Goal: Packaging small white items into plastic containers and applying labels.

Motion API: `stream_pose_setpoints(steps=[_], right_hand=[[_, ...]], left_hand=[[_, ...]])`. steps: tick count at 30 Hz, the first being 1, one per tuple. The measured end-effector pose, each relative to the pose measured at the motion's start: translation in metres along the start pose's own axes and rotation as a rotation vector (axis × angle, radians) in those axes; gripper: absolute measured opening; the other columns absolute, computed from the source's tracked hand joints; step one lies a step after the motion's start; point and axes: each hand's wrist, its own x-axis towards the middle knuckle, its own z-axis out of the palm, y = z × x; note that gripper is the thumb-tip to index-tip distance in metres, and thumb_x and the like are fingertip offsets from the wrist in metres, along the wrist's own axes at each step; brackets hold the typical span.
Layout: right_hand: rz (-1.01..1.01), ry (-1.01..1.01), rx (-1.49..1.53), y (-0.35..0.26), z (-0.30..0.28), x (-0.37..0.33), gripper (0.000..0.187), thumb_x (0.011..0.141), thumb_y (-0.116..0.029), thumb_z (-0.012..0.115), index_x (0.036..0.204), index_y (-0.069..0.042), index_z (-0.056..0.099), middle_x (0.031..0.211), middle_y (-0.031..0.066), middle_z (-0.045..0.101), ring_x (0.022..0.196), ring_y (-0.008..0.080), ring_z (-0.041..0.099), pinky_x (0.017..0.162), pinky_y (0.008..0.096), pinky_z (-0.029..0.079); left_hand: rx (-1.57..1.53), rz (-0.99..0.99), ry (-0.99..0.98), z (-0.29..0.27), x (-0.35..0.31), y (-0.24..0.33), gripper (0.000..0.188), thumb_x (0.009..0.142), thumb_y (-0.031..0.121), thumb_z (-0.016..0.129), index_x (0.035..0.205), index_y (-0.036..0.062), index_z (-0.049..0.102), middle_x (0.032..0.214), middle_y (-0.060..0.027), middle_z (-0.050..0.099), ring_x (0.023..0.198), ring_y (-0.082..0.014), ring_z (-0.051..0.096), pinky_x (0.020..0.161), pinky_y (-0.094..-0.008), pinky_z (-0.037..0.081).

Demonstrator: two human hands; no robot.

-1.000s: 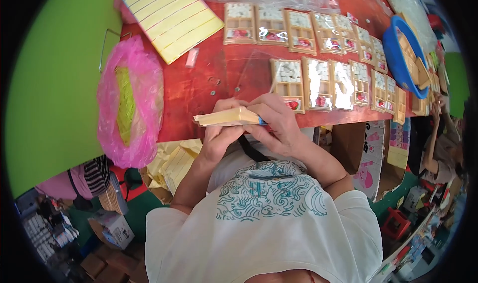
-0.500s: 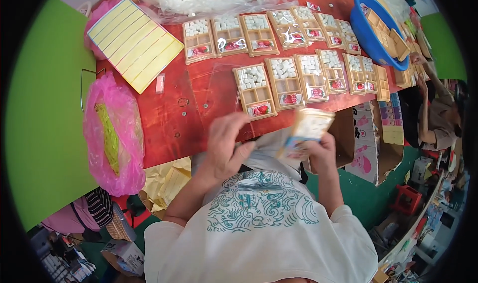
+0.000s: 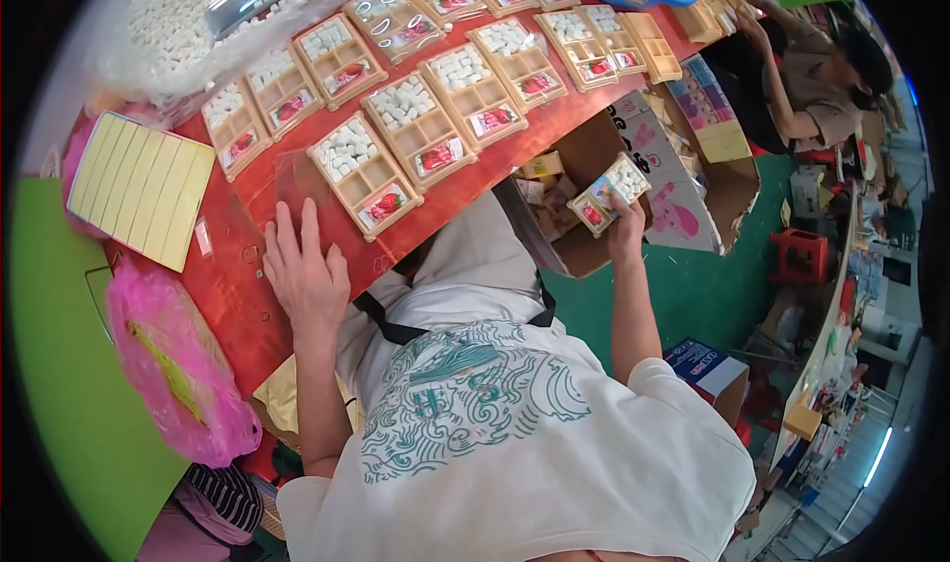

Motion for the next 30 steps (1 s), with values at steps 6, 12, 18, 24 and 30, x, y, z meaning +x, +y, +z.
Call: stream_pose_setpoints(steps=[6, 12, 18, 24, 30], right_hand=[[-0.437, 0.289, -0.931, 0.038, -0.041, 0.037, 0.049, 0.087, -0.022, 0.065, 0.127, 0.002, 0.054, 0.12, 0.0172, 0.058, 0.112, 0.0326, 0.056, 0.097, 0.0417, 0.044], [-1.197, -0.186, -0.997, -0.06, 0.132, -0.081, 0.042, 0.081, 0.001, 0.062, 0.123, 0.0, 0.057, 0.13, 0.021, 0.053, 0.119, 0.0365, 0.05, 0.099, 0.0441, 0.039], [-1.375, -0.865, -1.036, -0.042, 0.24, -0.151, 0.049, 0.074, -0.012, 0.072, 0.12, -0.006, 0.057, 0.129, 0.0137, 0.053, 0.117, 0.0289, 0.052, 0.102, 0.0477, 0.033], [-1.407, -0.989, -1.105, -0.012, 0.273, -0.171, 0.036, 0.08, -0.015, 0.068, 0.113, -0.006, 0.058, 0.116, 0.0088, 0.055, 0.113, 0.0253, 0.052, 0.102, 0.0459, 0.032], [-1.088, -1.168, -0.754, -0.016, 0.285, -0.19, 0.04, 0.088, -0.011, 0.064, 0.125, -0.001, 0.053, 0.117, 0.0113, 0.057, 0.104, 0.0261, 0.057, 0.093, 0.0398, 0.041]], left_hand=[[-0.123, -0.041, 0.079, -0.003, 0.006, 0.01, 0.06, 0.078, 0.015, 0.061, 0.137, 0.0108, 0.051, 0.144, -0.0192, 0.042, 0.123, -0.039, 0.044, 0.1, -0.051, 0.036], [-0.372, -0.169, 0.184, -0.007, 0.002, 0.003, 0.061, 0.078, 0.015, 0.06, 0.137, 0.0065, 0.05, 0.143, -0.0247, 0.039, 0.128, -0.0395, 0.042, 0.104, -0.0492, 0.034], [-0.623, -0.257, 0.246, -0.012, 0.004, 0.002, 0.061, 0.079, 0.013, 0.059, 0.139, 0.0035, 0.048, 0.142, -0.0258, 0.039, 0.129, -0.0372, 0.042, 0.104, -0.0435, 0.036], [-1.019, -0.463, 0.228, -0.023, -0.01, -0.014, 0.061, 0.08, 0.009, 0.058, 0.14, 0.003, 0.046, 0.139, -0.017, 0.042, 0.101, -0.0177, 0.048, 0.088, -0.0303, 0.042], [-1.045, -0.444, 0.283, -0.036, -0.015, -0.01, 0.061, 0.081, 0.008, 0.057, 0.14, 0.0009, 0.046, 0.141, -0.017, 0.041, 0.105, -0.0189, 0.048, 0.092, -0.0312, 0.041]])
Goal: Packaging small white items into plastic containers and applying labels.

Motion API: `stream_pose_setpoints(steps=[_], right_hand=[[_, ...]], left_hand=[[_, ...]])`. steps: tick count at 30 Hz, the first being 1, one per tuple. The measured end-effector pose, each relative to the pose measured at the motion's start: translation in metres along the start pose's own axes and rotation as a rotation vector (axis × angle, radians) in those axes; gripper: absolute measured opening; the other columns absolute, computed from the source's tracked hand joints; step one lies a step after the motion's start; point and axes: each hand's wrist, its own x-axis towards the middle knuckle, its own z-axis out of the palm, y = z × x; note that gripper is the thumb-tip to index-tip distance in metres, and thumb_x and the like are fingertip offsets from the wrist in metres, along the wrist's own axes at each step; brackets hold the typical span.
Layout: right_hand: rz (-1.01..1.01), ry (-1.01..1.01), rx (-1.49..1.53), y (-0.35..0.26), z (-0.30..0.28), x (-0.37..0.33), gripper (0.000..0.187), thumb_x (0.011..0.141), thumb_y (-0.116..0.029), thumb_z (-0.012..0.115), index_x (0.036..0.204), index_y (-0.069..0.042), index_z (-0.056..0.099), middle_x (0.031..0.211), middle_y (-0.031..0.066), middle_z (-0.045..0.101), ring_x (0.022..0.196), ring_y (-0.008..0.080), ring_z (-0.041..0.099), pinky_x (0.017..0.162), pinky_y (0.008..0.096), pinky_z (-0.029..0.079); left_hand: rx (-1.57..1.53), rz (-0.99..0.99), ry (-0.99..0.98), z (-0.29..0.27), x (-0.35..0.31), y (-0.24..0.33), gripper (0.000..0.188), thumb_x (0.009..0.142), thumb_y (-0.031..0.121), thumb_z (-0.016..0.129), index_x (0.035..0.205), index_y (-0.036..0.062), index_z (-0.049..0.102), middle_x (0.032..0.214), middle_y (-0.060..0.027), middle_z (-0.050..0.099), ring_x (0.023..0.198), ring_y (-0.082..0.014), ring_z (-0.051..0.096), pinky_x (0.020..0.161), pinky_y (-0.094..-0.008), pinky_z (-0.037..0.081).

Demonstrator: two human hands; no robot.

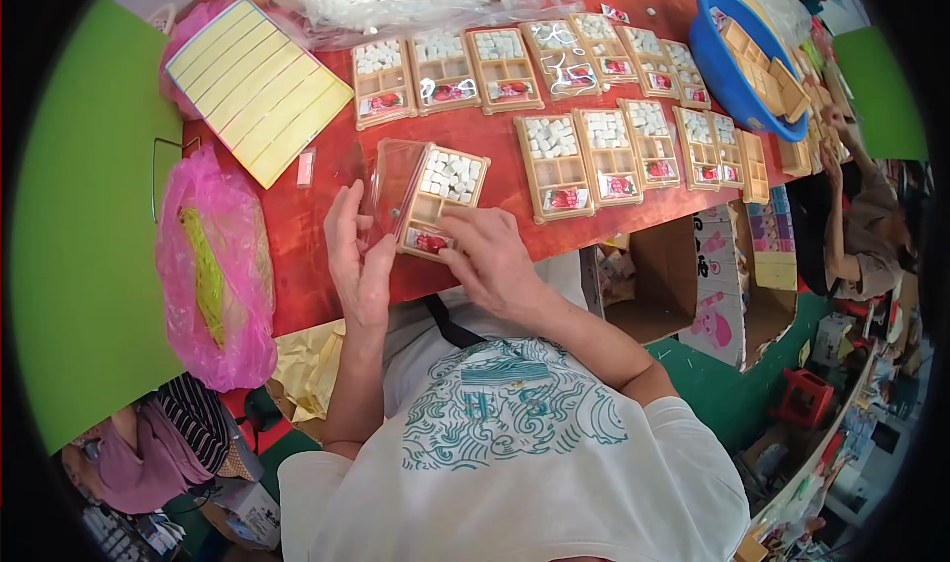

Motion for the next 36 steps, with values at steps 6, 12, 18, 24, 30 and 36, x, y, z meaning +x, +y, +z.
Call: stream_pose_setpoints(steps=[6, 12, 18, 24, 30, 36], right_hand=[[0.559, 0.084, 1.046, 0.005, -0.003, 0.017, 0.057, 0.095, -0.014, 0.057, 0.145, -0.002, 0.032, 0.113, 0.0096, 0.059, 0.095, 0.0128, 0.058, 0.08, 0.0267, 0.048], [0.611, 0.243, 0.96, 0.029, -0.003, 0.016, 0.058, 0.093, -0.007, 0.057, 0.145, -0.002, 0.032, 0.108, 0.0074, 0.059, 0.087, 0.0115, 0.058, 0.074, 0.0258, 0.048], [0.443, 0.174, 0.215, 0.026, -0.003, 0.017, 0.049, 0.085, 0.001, 0.062, 0.132, -0.001, 0.049, 0.117, 0.0121, 0.053, 0.091, 0.0177, 0.058, 0.075, 0.0295, 0.05], [0.181, 0.142, -0.351, 0.023, -0.009, 0.018, 0.046, 0.08, -0.003, 0.064, 0.124, -0.002, 0.053, 0.123, 0.0172, 0.049, 0.106, 0.0324, 0.052, 0.087, 0.0432, 0.044], [0.133, 0.029, -0.544, 0.026, -0.002, 0.02, 0.039, 0.084, -0.011, 0.062, 0.12, 0.0, 0.055, 0.124, 0.0168, 0.051, 0.114, 0.0314, 0.05, 0.095, 0.0444, 0.037], [0.1, 0.032, -0.344, 0.026, 0.002, 0.038, 0.047, 0.087, -0.02, 0.06, 0.129, 0.002, 0.05, 0.135, 0.0191, 0.047, 0.124, 0.033, 0.045, 0.107, 0.0482, 0.028]], left_hand=[[0.404, 0.362, -0.03, 0.026, -0.011, 0.007, 0.059, 0.076, 0.013, 0.06, 0.133, 0.0001, 0.052, 0.142, -0.0298, 0.038, 0.121, -0.043, 0.046, 0.101, -0.0473, 0.037], [0.692, 0.492, -0.07, 0.044, -0.011, -0.01, 0.058, 0.072, 0.015, 0.059, 0.129, 0.0031, 0.057, 0.139, -0.0283, 0.041, 0.113, -0.0446, 0.048, 0.093, -0.0507, 0.039], [0.862, 0.463, -0.112, 0.049, -0.013, -0.02, 0.058, 0.07, 0.019, 0.06, 0.126, 0.0034, 0.058, 0.138, -0.0248, 0.044, 0.113, -0.0425, 0.047, 0.094, -0.0493, 0.037], [0.912, 0.5, -0.138, 0.052, -0.01, -0.02, 0.054, 0.074, 0.021, 0.06, 0.123, 0.0002, 0.058, 0.14, -0.0249, 0.043, 0.126, -0.0438, 0.04, 0.099, -0.0505, 0.033], [0.8, 0.483, -0.281, 0.056, -0.01, -0.028, 0.055, 0.084, 0.024, 0.059, 0.131, -0.0039, 0.05, 0.146, -0.0256, 0.036, 0.14, -0.0453, 0.026, 0.11, -0.0571, 0.022], [0.873, 0.477, -0.388, 0.05, -0.015, -0.022, 0.065, 0.087, 0.032, 0.059, 0.138, -0.0044, 0.043, 0.147, -0.0232, 0.035, 0.141, -0.0414, 0.025, 0.112, -0.0559, 0.021]])
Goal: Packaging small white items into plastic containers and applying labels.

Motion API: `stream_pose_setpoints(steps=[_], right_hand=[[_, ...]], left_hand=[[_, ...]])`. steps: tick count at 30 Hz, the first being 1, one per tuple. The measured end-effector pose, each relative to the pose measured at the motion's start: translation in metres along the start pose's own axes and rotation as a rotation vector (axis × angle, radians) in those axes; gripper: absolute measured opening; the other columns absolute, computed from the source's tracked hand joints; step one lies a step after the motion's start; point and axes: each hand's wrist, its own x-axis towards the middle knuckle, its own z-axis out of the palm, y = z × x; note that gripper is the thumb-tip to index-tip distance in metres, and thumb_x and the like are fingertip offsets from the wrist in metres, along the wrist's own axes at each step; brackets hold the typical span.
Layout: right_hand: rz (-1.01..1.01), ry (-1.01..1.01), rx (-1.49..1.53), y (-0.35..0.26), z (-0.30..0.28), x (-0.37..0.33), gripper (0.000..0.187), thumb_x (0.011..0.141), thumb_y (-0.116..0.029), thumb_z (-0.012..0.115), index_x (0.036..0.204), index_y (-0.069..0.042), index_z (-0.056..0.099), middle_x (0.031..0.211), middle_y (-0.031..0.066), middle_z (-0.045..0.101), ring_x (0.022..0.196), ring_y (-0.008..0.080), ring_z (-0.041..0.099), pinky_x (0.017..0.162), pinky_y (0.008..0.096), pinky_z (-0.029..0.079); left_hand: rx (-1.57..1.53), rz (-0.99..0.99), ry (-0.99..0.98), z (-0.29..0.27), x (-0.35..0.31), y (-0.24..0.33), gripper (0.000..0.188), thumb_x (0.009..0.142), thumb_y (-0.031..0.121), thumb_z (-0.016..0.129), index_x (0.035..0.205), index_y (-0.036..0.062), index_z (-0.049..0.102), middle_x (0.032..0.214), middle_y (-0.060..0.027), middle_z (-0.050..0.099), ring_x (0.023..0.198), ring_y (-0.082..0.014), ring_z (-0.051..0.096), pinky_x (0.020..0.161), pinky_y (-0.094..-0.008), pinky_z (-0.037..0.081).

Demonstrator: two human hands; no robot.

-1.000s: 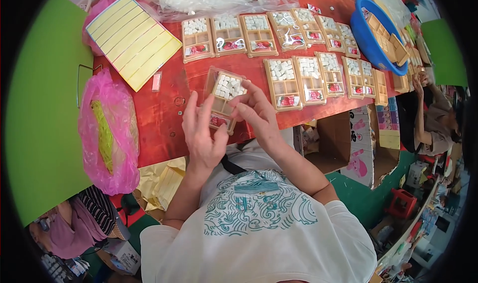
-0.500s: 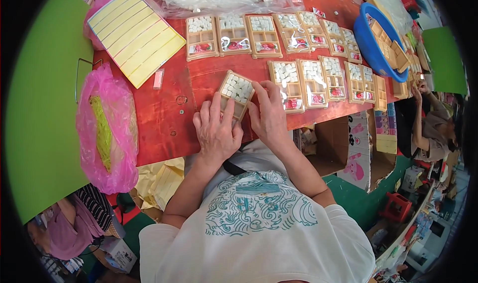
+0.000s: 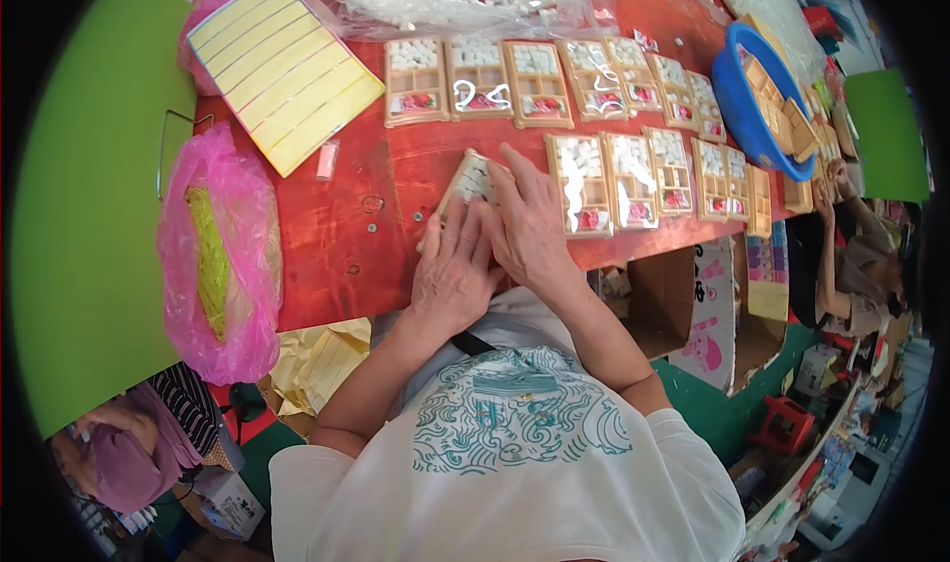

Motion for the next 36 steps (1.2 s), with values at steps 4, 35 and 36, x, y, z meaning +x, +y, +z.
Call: stream_pose_setpoints(steps=[4, 35, 36], right_hand=[[-0.054, -0.182, 0.087, 0.002, 0.02, 0.006, 0.06, 0.094, -0.037, 0.05, 0.14, 0.0, 0.041, 0.15, 0.0194, 0.033, 0.139, 0.0353, 0.031, 0.113, 0.0503, 0.02], [-0.272, -0.299, -0.162, -0.016, 0.043, 0.049, 0.068, 0.093, -0.049, 0.048, 0.146, -0.008, 0.037, 0.151, 0.02, 0.034, 0.142, 0.035, 0.029, 0.11, 0.0581, 0.019], [-0.269, -0.297, -0.163, -0.016, 0.044, 0.049, 0.068, 0.093, -0.049, 0.048, 0.147, -0.008, 0.036, 0.151, 0.0201, 0.034, 0.142, 0.035, 0.029, 0.11, 0.0581, 0.019]], left_hand=[[-0.027, 0.107, 0.002, 0.007, 0.001, -0.007, 0.057, 0.088, 0.031, 0.057, 0.134, -0.0026, 0.049, 0.144, -0.0229, 0.04, 0.138, -0.0416, 0.03, 0.113, -0.0551, 0.022], [-0.54, -1.047, 0.884, -0.11, 0.125, -0.321, 0.051, 0.08, 0.016, 0.059, 0.127, 0.0003, 0.051, 0.119, -0.0239, 0.06, 0.112, -0.0374, 0.058, 0.097, -0.0403, 0.044], [-0.493, -1.05, 0.81, -0.108, 0.123, -0.325, 0.043, 0.08, 0.016, 0.058, 0.121, 0.0018, 0.057, 0.111, -0.0225, 0.065, 0.106, -0.0356, 0.062, 0.094, -0.0407, 0.046]])
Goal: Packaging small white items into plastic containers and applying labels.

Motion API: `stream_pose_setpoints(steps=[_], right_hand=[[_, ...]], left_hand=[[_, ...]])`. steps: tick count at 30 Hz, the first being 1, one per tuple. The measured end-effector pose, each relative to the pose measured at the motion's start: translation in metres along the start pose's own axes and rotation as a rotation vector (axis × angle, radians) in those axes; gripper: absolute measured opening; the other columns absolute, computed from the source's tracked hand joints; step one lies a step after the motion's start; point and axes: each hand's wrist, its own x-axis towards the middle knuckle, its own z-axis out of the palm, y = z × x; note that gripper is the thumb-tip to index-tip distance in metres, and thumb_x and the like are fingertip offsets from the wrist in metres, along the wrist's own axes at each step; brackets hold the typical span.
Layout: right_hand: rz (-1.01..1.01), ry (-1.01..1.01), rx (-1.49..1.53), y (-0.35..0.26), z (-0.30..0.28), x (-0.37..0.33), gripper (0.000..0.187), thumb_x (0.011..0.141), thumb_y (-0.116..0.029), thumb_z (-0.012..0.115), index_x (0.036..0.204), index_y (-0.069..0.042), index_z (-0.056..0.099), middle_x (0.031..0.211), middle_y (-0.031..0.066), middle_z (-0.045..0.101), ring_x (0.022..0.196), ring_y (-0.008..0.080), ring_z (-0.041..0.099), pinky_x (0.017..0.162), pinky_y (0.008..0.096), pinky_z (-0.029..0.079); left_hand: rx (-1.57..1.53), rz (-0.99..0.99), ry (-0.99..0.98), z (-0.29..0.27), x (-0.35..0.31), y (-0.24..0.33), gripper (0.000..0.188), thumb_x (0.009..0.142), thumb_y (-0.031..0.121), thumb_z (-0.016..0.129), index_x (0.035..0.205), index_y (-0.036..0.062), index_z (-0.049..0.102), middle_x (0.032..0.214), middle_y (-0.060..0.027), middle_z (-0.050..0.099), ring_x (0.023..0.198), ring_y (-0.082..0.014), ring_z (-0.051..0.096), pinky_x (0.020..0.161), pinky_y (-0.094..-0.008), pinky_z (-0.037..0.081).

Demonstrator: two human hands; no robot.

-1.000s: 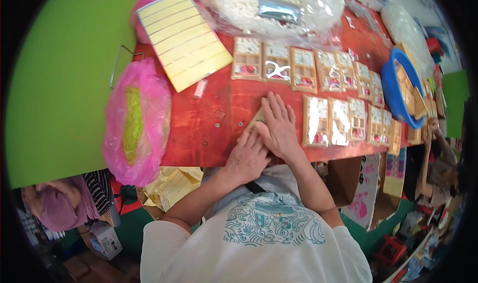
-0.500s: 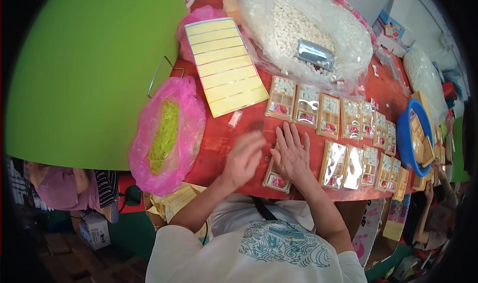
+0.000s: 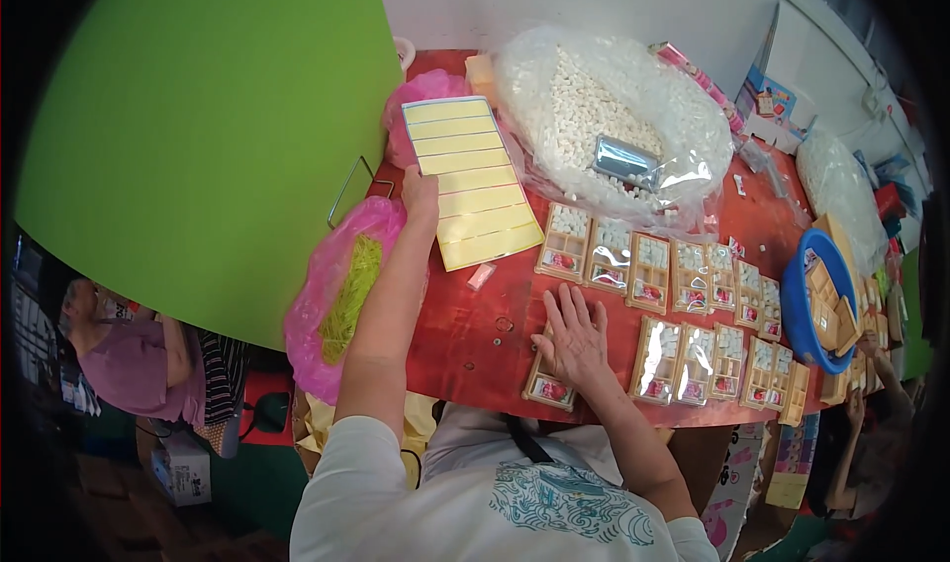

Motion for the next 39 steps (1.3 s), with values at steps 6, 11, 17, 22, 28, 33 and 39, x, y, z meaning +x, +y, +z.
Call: stream_pose_setpoints(steps=[6, 11, 17, 22, 28, 33, 39], right_hand=[[-0.024, 0.017, -0.031, -0.002, 0.001, -0.005, 0.067, 0.093, -0.048, 0.048, 0.146, -0.009, 0.038, 0.152, 0.0197, 0.032, 0.142, 0.035, 0.027, 0.111, 0.0584, 0.018], [-0.036, 0.021, 0.003, 0.0, 0.004, -0.009, 0.066, 0.093, -0.048, 0.049, 0.146, -0.01, 0.039, 0.153, 0.0188, 0.03, 0.143, 0.0345, 0.026, 0.112, 0.0585, 0.017], [-0.046, 0.133, 0.052, 0.007, -0.001, -0.008, 0.056, 0.096, -0.039, 0.048, 0.142, -0.008, 0.043, 0.147, 0.0186, 0.039, 0.138, 0.0353, 0.034, 0.109, 0.0536, 0.025], [0.379, 0.226, 1.437, 0.026, -0.012, -0.006, 0.039, 0.1, -0.03, 0.047, 0.122, 0.001, 0.057, 0.108, 0.0073, 0.067, 0.092, 0.0165, 0.067, 0.077, 0.0291, 0.055], [0.242, 0.264, 2.436, 0.025, -0.081, 0.0, 0.042, 0.099, -0.031, 0.043, 0.128, -0.002, 0.054, 0.118, 0.0133, 0.063, 0.104, 0.0262, 0.065, 0.087, 0.0389, 0.054], [0.498, 0.063, 2.281, 0.037, -0.069, 0.003, 0.04, 0.099, -0.029, 0.043, 0.121, 0.001, 0.058, 0.112, 0.0129, 0.066, 0.102, 0.0255, 0.065, 0.087, 0.0383, 0.054], [0.667, 0.302, 2.313, 0.0, -0.085, 0.003, 0.052, 0.099, -0.043, 0.044, 0.127, 0.0, 0.053, 0.12, 0.0143, 0.062, 0.105, 0.0266, 0.063, 0.089, 0.0384, 0.053]], left_hand=[[-0.355, 0.49, -0.038, -0.013, -0.04, 0.031, 0.034, 0.086, 0.009, 0.054, 0.118, 0.0035, 0.063, 0.108, -0.0222, 0.067, 0.104, -0.0354, 0.063, 0.089, -0.0381, 0.048], [0.082, 1.159, 0.133, -0.07, -0.123, 0.092, 0.037, 0.079, -0.003, 0.056, 0.115, 0.002, 0.065, 0.084, -0.012, 0.062, 0.074, -0.0242, 0.059, 0.077, -0.0342, 0.045], [0.212, 1.716, 0.119, -0.108, -0.182, 0.106, 0.039, 0.073, 0.005, 0.06, 0.111, 0.0106, 0.069, 0.071, -0.0024, 0.05, 0.059, -0.0175, 0.048, 0.064, -0.0339, 0.039], [0.26, 1.76, -0.003, -0.113, -0.194, 0.073, 0.036, 0.074, 0.011, 0.062, 0.109, 0.0124, 0.068, 0.079, -0.0037, 0.053, 0.066, -0.0181, 0.053, 0.072, -0.0375, 0.041], [0.279, 1.775, 0.012, -0.116, -0.205, 0.056, 0.031, 0.076, 0.011, 0.062, 0.107, 0.0146, 0.068, 0.088, -0.0063, 0.058, 0.075, -0.0195, 0.057, 0.088, -0.0456, 0.041], [0.3, 1.748, 0.021, -0.117, -0.201, 0.051, 0.029, 0.074, 0.009, 0.063, 0.102, 0.0138, 0.069, 0.089, -0.006, 0.059, 0.081, -0.0205, 0.06, 0.093, -0.0491, 0.039], [0.322, 1.587, 0.018, -0.118, -0.211, 0.014, 0.031, 0.072, 0.004, 0.062, 0.101, 0.0123, 0.069, 0.091, -0.0058, 0.06, 0.086, -0.022, 0.061, 0.098, -0.0513, 0.036]])
